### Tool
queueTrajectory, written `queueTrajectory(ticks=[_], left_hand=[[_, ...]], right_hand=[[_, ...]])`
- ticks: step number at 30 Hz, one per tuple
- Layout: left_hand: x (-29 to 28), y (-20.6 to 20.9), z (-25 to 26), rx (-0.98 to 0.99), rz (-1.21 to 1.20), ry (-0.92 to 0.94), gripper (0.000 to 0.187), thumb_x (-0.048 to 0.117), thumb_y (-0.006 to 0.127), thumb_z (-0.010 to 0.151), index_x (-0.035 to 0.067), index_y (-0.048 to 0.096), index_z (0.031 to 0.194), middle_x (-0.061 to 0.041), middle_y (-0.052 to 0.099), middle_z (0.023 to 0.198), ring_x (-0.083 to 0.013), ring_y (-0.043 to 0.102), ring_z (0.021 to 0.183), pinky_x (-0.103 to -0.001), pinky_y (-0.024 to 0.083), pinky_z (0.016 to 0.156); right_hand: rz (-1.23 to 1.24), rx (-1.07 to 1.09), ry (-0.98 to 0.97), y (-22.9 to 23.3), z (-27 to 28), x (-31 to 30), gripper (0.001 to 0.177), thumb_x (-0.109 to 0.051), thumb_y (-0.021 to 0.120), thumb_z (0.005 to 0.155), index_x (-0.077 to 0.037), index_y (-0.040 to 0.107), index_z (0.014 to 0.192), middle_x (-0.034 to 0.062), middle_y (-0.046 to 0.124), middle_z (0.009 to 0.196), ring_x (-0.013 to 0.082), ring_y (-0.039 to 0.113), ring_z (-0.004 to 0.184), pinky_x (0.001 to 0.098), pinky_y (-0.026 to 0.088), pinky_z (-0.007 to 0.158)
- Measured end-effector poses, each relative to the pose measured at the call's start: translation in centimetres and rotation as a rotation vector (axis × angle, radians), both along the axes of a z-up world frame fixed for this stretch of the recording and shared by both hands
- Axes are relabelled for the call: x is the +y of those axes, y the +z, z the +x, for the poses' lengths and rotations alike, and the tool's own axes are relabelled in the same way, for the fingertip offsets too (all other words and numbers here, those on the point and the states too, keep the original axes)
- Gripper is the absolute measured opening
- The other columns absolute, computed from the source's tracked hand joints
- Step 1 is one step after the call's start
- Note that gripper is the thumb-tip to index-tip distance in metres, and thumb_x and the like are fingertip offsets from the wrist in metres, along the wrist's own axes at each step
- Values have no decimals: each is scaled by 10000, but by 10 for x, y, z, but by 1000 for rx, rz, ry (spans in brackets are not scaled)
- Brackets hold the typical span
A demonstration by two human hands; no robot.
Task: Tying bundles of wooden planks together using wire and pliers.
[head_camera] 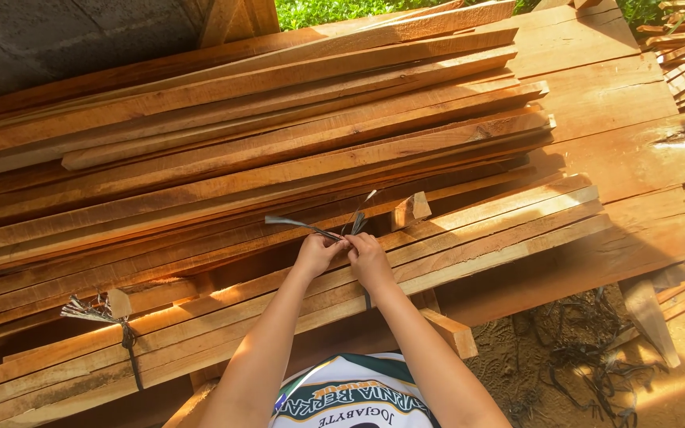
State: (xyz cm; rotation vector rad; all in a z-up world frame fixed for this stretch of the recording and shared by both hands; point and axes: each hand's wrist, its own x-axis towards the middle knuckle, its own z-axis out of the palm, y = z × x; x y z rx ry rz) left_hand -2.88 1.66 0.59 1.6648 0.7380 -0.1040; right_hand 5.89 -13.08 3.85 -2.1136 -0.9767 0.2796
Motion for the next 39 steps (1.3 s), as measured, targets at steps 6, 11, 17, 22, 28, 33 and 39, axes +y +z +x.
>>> queueTrajectory(ticks=[6,11,17,22,28,33,39], left_hand=[[-4,18,1,5,-19,74,196,321,780,890,143,850,935,-42,815,922,-248,744,1031,-359,542,921],[-5,2,0,-1,-39,161,160,324,818,884,179,856,939,4,815,932,-201,741,1023,-332,532,945],[3,-5,-1,57,-47,138,237,375,821,868,143,842,914,-34,810,918,-240,737,1017,-369,543,908],[4,-8,4,124,-21,143,271,411,789,889,144,836,903,-35,802,878,-241,740,986,-375,547,877],[4,-1,8,163,-25,157,325,477,776,886,156,828,895,-33,793,831,-240,738,955,-367,544,838],[3,-21,13,173,-17,164,340,505,729,929,183,836,899,-10,787,795,-224,741,904,-340,541,801],[-9,-40,23,151,36,194,319,481,698,950,196,827,893,6,767,728,-186,728,844,-349,550,773]], right_hand=[[-210,168,-23,-15,11,5,275,-29,573,834,-98,773,1010,89,706,870,306,722,891,392,600,803],[-347,343,-83,-20,15,6,219,-67,607,799,-71,797,908,153,699,896,386,706,947,461,586,850],[-395,706,-20,37,11,-1,295,-79,572,822,-94,819,983,127,783,1052,337,705,1108,451,547,973],[-123,1055,-231,-6,3,2,286,-60,615,934,-7,738,1187,201,774,811,196,734,579,241,600,490],[23,684,-365,11,-16,9,267,-71,666,911,-114,772,1152,154,776,788,215,737,542,291,569,385],[134,324,-292,9,-19,11,333,-8,619,918,-185,818,1118,50,796,869,203,761,807,311,604,691],[149,153,-256,25,-20,3,209,-248,621,1034,-239,766,883,-129,739,1065,126,677,1049,314,471,946]])
